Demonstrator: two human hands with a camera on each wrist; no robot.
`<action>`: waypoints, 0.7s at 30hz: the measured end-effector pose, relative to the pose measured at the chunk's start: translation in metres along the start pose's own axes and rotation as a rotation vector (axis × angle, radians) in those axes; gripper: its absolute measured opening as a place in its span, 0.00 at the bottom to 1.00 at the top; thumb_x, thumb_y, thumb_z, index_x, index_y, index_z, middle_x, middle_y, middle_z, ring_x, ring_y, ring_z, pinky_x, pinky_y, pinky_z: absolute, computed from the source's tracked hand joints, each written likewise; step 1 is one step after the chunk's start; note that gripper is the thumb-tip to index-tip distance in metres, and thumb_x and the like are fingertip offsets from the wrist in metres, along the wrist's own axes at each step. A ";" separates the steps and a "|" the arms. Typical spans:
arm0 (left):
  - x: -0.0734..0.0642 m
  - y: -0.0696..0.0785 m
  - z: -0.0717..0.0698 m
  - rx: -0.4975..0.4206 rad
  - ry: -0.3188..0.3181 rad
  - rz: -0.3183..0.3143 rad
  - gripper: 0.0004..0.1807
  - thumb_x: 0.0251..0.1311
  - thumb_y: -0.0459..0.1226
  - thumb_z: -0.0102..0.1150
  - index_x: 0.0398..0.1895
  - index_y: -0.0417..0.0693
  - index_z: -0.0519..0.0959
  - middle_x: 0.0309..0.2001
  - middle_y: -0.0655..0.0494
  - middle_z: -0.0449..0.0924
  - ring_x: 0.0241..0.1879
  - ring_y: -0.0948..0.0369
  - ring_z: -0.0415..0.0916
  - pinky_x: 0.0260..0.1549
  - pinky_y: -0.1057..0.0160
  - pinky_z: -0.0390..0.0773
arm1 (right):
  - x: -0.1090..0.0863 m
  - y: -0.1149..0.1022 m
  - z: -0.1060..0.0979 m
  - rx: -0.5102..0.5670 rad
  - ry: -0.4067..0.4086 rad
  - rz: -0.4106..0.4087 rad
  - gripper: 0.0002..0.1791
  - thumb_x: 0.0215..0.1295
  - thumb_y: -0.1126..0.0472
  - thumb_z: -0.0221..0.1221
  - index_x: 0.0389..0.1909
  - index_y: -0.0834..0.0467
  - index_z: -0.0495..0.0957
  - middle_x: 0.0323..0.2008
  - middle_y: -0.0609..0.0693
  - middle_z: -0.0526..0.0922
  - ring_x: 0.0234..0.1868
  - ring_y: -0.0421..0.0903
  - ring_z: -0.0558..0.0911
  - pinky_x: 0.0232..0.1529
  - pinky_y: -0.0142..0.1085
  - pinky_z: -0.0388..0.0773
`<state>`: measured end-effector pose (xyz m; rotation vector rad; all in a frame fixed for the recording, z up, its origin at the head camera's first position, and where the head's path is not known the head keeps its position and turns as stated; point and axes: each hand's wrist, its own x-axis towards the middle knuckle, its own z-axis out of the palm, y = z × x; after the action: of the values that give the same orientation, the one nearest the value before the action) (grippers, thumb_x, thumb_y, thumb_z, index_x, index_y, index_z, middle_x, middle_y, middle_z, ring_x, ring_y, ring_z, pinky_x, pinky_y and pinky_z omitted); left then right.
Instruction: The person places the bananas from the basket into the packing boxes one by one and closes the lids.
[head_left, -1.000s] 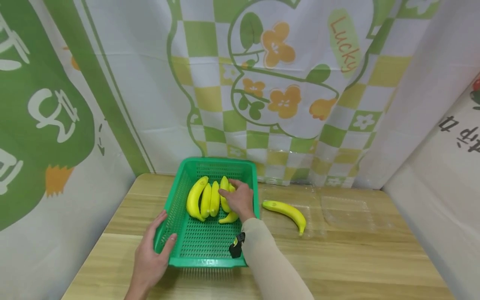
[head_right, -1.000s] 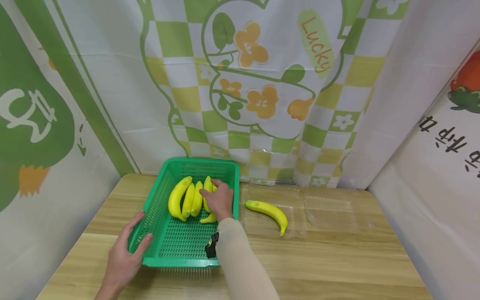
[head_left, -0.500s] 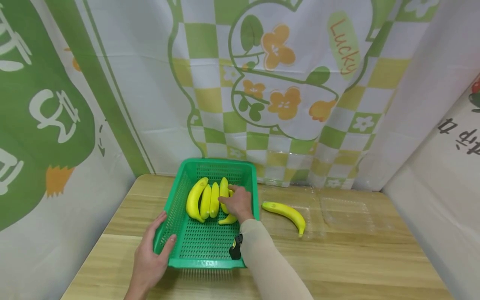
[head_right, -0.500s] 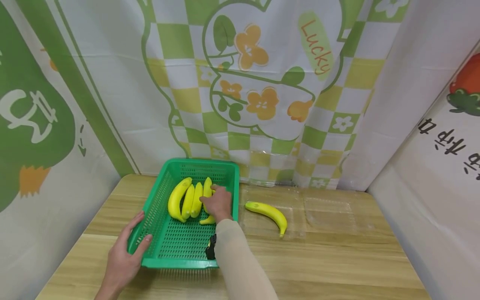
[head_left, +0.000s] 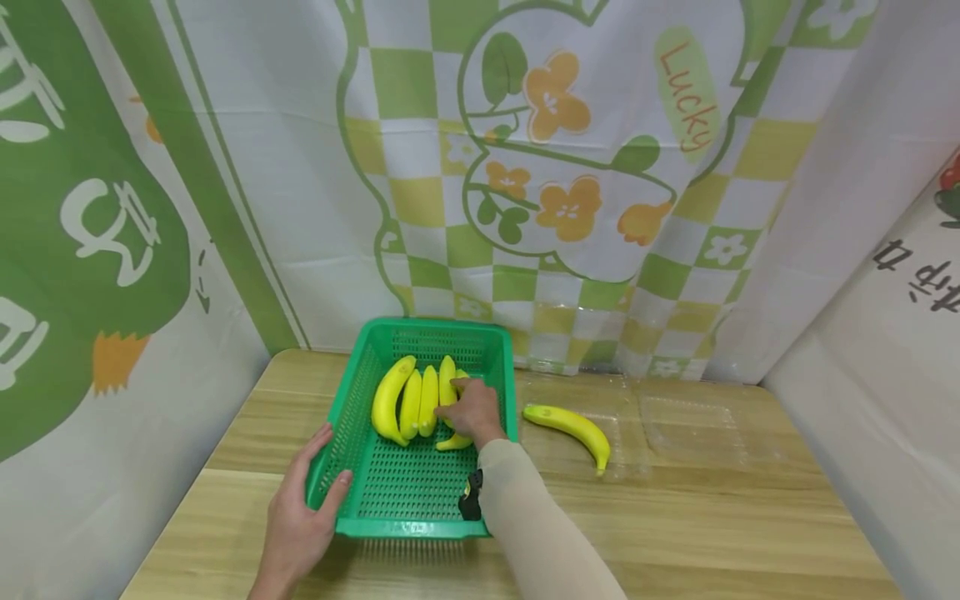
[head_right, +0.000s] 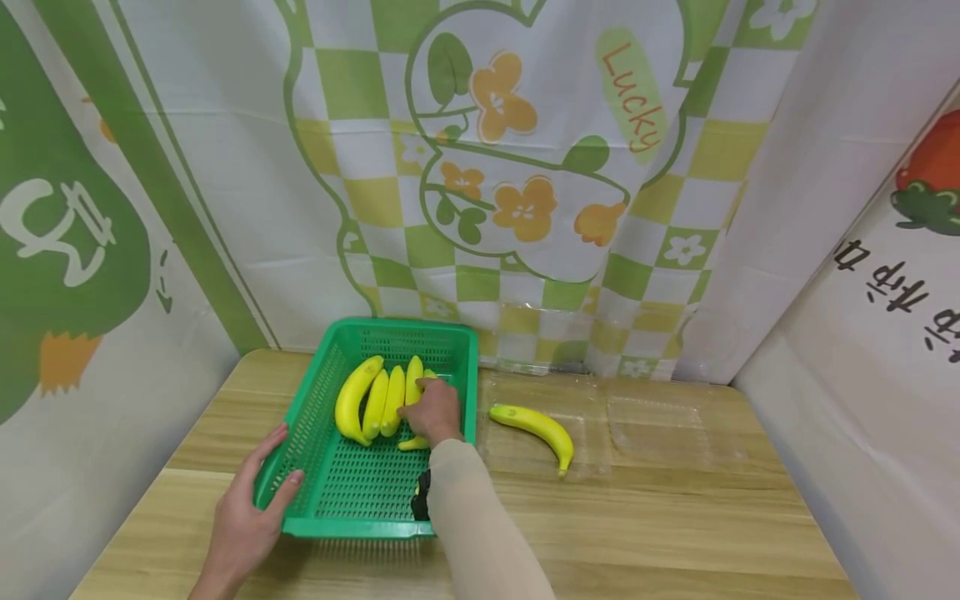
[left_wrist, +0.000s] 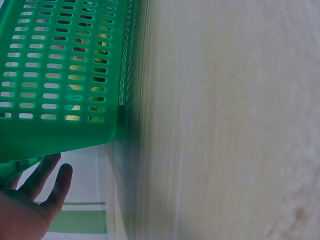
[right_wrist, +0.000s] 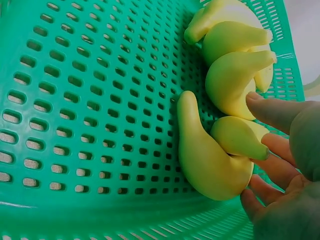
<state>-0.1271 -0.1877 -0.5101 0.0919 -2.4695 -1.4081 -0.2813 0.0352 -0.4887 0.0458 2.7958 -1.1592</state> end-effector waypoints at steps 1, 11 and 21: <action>0.000 0.000 0.000 0.000 -0.002 -0.002 0.34 0.76 0.43 0.62 0.82 0.63 0.63 0.83 0.58 0.62 0.81 0.50 0.58 0.73 0.78 0.53 | 0.000 0.000 0.000 -0.005 -0.007 -0.005 0.33 0.64 0.56 0.75 0.70 0.57 0.79 0.70 0.56 0.81 0.71 0.59 0.78 0.67 0.48 0.82; 0.002 0.001 -0.001 -0.021 -0.019 0.008 0.35 0.76 0.42 0.61 0.83 0.61 0.62 0.84 0.54 0.61 0.81 0.44 0.58 0.78 0.35 0.60 | 0.003 0.000 0.002 -0.100 -0.044 -0.031 0.35 0.61 0.58 0.78 0.70 0.54 0.80 0.69 0.55 0.82 0.73 0.58 0.77 0.71 0.49 0.79; 0.002 -0.001 -0.001 -0.028 -0.016 0.015 0.35 0.76 0.42 0.62 0.83 0.61 0.62 0.83 0.53 0.62 0.81 0.42 0.58 0.76 0.31 0.61 | 0.001 0.001 0.003 -0.120 -0.040 -0.047 0.32 0.63 0.62 0.75 0.69 0.53 0.81 0.69 0.54 0.82 0.72 0.57 0.77 0.72 0.49 0.78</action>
<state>-0.1285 -0.1892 -0.5098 0.0571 -2.4572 -1.4417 -0.2822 0.0333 -0.4917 -0.0532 2.8391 -0.9885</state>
